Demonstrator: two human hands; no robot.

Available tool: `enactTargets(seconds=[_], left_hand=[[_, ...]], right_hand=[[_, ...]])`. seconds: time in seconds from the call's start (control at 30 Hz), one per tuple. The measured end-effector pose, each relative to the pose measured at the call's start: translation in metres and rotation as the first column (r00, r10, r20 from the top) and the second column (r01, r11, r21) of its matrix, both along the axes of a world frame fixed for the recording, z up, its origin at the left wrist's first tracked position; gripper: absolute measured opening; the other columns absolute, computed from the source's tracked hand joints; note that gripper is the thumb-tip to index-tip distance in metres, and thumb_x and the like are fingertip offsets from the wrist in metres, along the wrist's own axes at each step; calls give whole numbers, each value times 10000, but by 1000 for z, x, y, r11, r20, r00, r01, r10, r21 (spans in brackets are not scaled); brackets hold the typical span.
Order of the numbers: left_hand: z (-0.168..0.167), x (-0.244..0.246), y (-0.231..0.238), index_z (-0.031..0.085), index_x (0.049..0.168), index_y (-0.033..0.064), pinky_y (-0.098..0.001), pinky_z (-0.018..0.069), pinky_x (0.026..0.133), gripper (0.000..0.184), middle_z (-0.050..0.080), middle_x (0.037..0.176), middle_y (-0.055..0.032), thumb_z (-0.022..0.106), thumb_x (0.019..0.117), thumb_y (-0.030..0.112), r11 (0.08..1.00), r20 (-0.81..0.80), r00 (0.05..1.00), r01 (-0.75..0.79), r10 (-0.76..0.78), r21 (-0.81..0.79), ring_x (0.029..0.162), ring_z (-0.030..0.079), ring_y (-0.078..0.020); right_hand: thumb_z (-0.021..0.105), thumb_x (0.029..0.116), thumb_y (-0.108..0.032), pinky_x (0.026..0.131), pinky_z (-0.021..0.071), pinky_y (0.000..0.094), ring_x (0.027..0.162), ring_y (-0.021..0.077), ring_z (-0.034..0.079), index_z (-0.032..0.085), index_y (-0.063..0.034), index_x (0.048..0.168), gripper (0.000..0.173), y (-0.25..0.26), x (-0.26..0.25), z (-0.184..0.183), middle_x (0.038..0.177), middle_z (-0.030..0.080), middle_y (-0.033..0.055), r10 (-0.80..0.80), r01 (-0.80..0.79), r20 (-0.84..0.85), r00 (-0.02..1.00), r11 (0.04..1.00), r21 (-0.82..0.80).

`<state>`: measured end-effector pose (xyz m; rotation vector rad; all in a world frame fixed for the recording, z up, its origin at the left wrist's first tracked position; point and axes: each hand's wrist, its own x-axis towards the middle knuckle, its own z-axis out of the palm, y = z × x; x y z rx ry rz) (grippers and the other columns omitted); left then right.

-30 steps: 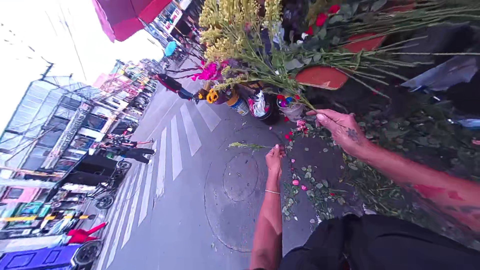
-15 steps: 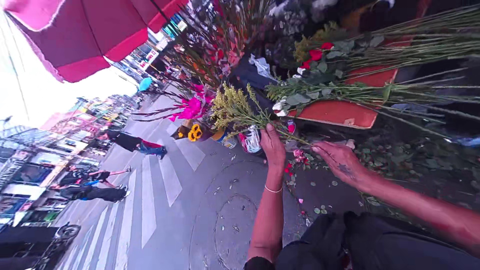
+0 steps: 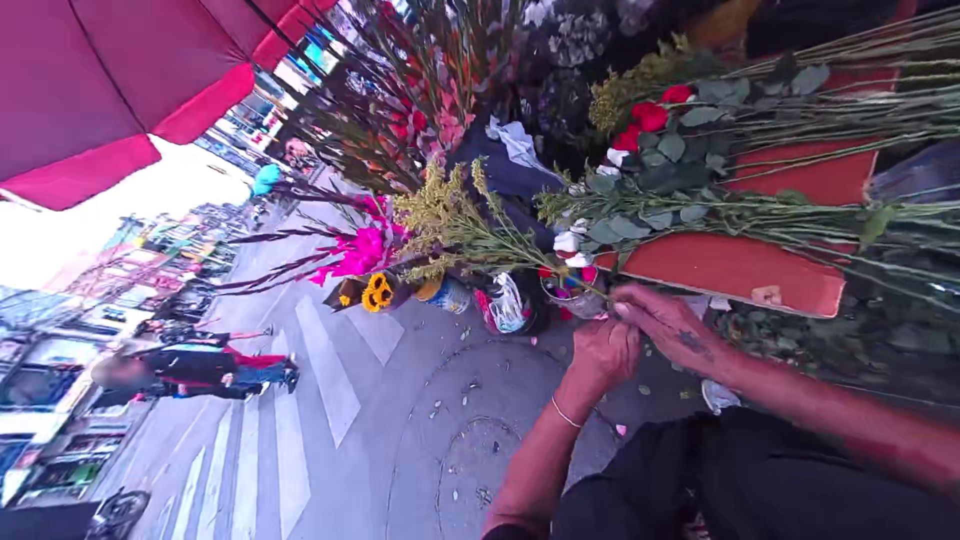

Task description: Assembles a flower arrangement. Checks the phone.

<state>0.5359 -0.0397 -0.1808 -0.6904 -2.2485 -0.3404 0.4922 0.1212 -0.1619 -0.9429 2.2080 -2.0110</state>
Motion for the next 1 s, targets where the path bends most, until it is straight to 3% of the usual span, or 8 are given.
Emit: enactTargets(seconds=[0.13,0.23,0.33,0.4,0.53,0.67,0.9,1.0], left_hand=[[-23,-19,-18,685,765,9,-371,588,609,333,696,698,-115,493,983,171,970,275,941,228,-197,-86,644,703,-233],[-1,-44,-36,670,980,-80,-342,599,781,573,715,925,-173,406,1083,419,940,367,900,116,-237,322,855,711,-197],[43,-63,-41,317,1413,-187,-290,595,837,1059,632,1243,-172,399,945,759,763,318,927,-58,-198,644,997,677,-97],[71,-82,-40,129,1501,-119,-269,614,740,1102,570,1343,-109,367,924,790,687,237,959,-71,-152,723,949,683,-52],[110,-106,-38,565,1123,-81,-228,583,656,650,670,843,-19,279,1097,502,810,60,988,-152,144,566,698,645,-18],[91,-116,-49,614,778,5,-345,487,474,487,582,588,-85,362,1090,280,868,-210,843,-488,495,90,504,606,-201],[22,-75,-86,584,725,70,-312,505,505,368,596,587,-56,454,1028,232,981,-88,981,-177,171,-74,508,593,-183],[46,-70,-104,660,926,-38,-316,513,512,571,663,726,-98,489,1021,499,970,69,976,-213,206,121,555,600,-153]], right_hand=[[422,1097,-254,663,498,274,694,76,566,641,-41,1223,331,-13,-60,25,833,616,32,66,-67,-15,998,997,-24],[441,1090,-244,637,457,190,679,0,516,653,-68,1161,285,-12,-86,30,825,574,-41,228,-221,74,971,971,-90],[447,1083,-207,643,453,142,694,-49,521,652,-89,1129,241,-22,-93,20,861,599,-99,397,-345,227,889,908,-237],[437,1077,-196,640,456,134,699,-54,530,645,-116,1100,224,-27,-96,15,858,602,-122,457,-369,280,844,874,-315],[437,1079,-203,587,413,121,647,-59,487,641,-157,1080,209,-48,-100,11,804,567,-143,479,-354,274,834,845,-401],[437,1081,-215,571,390,124,626,-55,458,618,-177,1054,187,-70,-109,17,776,529,-154,418,-289,234,878,851,-437],[432,1089,-232,601,401,134,660,-37,472,611,-163,1052,195,-109,-129,21,804,529,-129,345,-247,153,926,861,-445],[469,1082,-214,700,470,149,759,-31,542,630,-106,1145,204,-125,-128,15,921,604,-92,347,-272,105,932,861,-429]])
